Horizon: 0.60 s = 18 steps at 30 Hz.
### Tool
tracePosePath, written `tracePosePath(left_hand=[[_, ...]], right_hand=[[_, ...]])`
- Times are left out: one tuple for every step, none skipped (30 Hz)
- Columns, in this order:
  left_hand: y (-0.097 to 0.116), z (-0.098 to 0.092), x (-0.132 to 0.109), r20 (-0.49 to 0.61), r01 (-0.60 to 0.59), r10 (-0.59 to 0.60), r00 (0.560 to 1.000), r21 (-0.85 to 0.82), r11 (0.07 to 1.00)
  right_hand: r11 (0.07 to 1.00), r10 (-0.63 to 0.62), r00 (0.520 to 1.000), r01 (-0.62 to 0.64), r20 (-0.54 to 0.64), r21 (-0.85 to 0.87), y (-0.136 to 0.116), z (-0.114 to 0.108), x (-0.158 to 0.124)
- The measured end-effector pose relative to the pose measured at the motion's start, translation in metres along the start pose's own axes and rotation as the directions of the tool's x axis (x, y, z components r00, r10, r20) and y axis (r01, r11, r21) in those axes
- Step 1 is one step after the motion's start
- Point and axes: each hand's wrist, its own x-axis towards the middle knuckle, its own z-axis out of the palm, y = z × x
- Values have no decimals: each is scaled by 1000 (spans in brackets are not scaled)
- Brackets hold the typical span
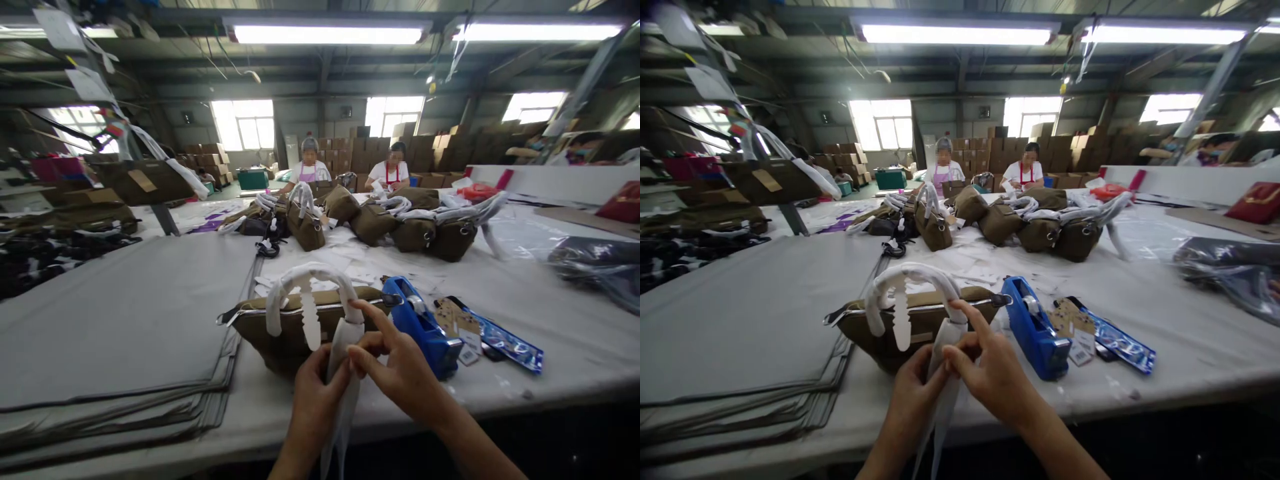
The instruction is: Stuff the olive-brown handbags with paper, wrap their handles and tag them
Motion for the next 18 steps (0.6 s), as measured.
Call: tracePosePath(left_hand=[[-1,0,1,-1,-2,2,1000,0,1000],[-2,0,2,0,-5,5,1000,4,1000],[-2,0,2,0,-11,11,1000,10,1000],[-2,0,2,2,-17,17,1000,19,1000],[-1,0,2,5,-23,23,1000,30,999],[-1,-1,2,8,-26,26,1000,41,999],[0,-2,2,10,-26,26,1000,51,998],[0,-3,2,11,-23,22,1000,57,998],[1,-4,1,14,-17,17,1000,56,998],[0,-5,1,19,-12,11,1000,49,999],[0,-5,1,30,-7,6,1000,38,999],[0,-6,1,46,0,-1,999,21,1000],[-1,-7,1,63,9,-9,998,-3,1000],[-1,-7,1,77,23,-20,997,-33,999],[-2,-7,1,88,44,-38,995,-70,997],[-2,-8,1,97,71,-61,993,-113,991],[-2,-8,1,105,102,-86,991,-153,983],[-3,-8,2,108,124,-106,988,-182,975]], right_hand=[[999,4,1000,-6,-25,-54,1,1,2],[994,13,999,-19,-52,-112,1,2,5],[985,23,997,-36,-77,-168,2,2,6],[974,38,994,-59,-98,-219,2,2,8],[961,58,992,-87,-116,-262,3,2,9],[949,85,988,-120,-131,-292,4,2,11],[937,120,983,-159,-142,-310,6,1,12],[927,163,975,-204,-152,-314,9,1,12],[922,209,965,-248,-158,-297,13,0,13],[924,254,954,-287,-157,-251,19,-1,13],[932,295,945,-318,-144,-173,25,-1,13],[940,326,937,-336,-125,-65,32,-2,12],[940,341,934,-337,-101,57,39,-2,11],[930,341,937,-324,-75,176,45,-2,10],[914,326,944,-301,-51,270,51,-2,8],[904,306,951,-277,-41,326,55,-2,5],[907,285,957,-252,-51,337,57,-2,2],[921,267,960,-230,-81,315,58,-2,-1]])
